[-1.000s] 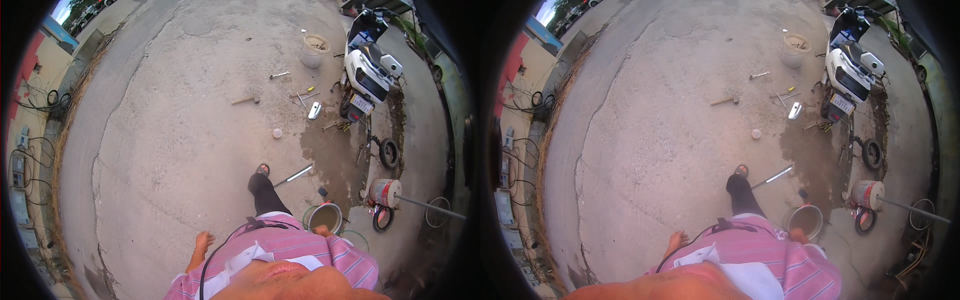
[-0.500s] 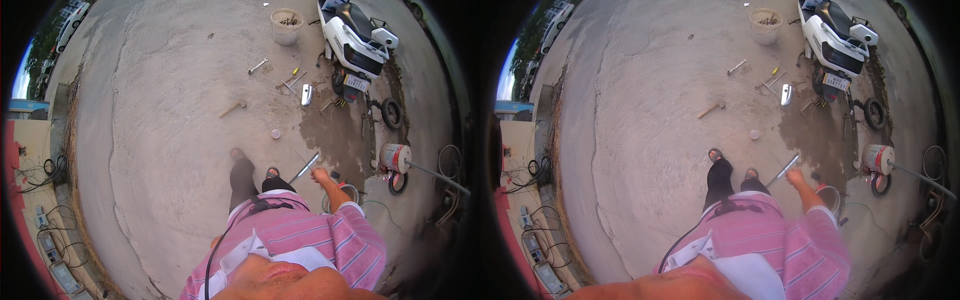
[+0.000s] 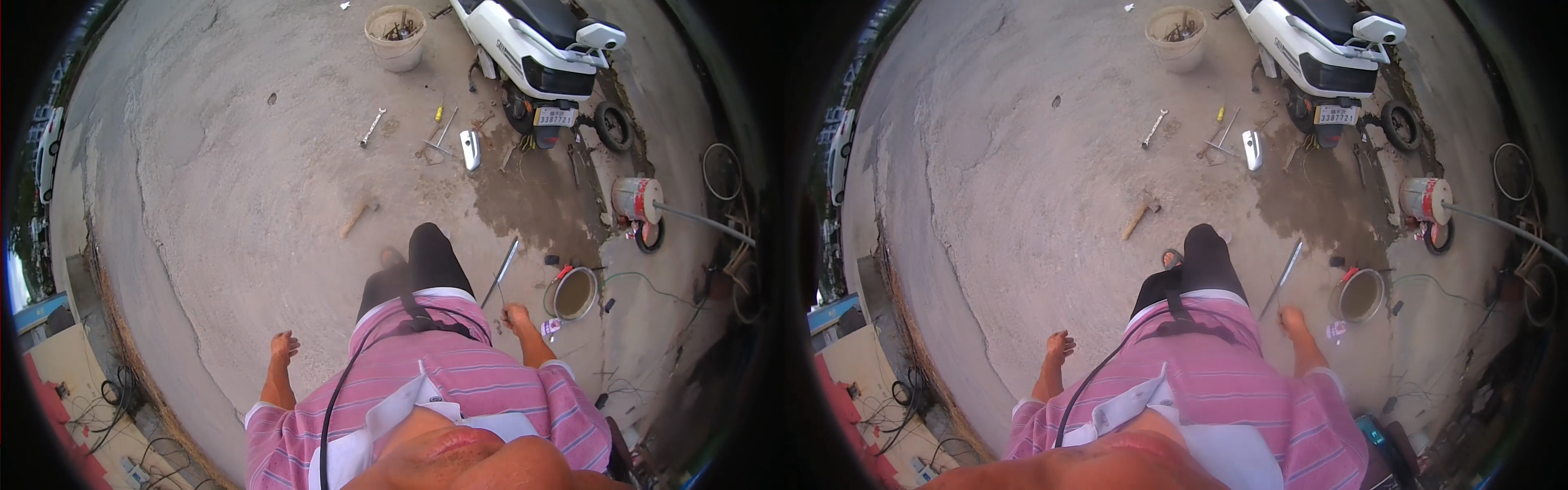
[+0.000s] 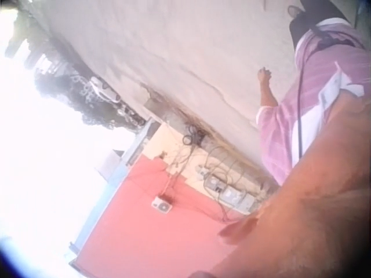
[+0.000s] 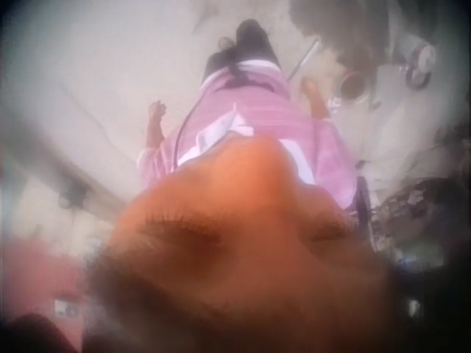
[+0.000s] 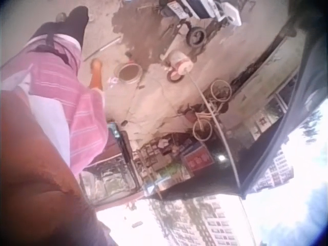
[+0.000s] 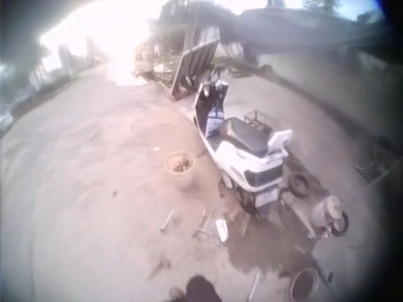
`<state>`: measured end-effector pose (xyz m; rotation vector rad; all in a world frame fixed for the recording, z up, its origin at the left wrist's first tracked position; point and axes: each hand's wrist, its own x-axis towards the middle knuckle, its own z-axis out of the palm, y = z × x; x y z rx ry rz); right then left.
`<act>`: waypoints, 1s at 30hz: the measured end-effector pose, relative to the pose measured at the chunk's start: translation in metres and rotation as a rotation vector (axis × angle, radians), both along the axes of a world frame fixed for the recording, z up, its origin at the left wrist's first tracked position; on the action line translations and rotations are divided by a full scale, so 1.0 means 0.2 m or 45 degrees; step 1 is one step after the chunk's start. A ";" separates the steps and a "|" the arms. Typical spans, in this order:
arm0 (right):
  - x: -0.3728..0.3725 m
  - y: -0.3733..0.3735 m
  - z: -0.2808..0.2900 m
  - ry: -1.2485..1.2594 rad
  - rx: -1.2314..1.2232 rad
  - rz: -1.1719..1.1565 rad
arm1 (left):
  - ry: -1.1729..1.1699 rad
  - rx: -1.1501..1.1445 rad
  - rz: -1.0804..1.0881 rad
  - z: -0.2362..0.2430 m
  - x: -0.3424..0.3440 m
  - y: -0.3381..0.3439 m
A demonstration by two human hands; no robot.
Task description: The person uses a screwdriver and a T-handle wrench to remove and then reattach a plastic trim piece on the side of an electric scooter.
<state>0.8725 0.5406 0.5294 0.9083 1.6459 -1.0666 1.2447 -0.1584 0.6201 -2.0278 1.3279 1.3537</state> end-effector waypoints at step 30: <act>-3.50 -1.73 -1.44 0.619 -0.603 -1.211 | 0.694 0.775 -1.205 -2.39 -6.25 0.66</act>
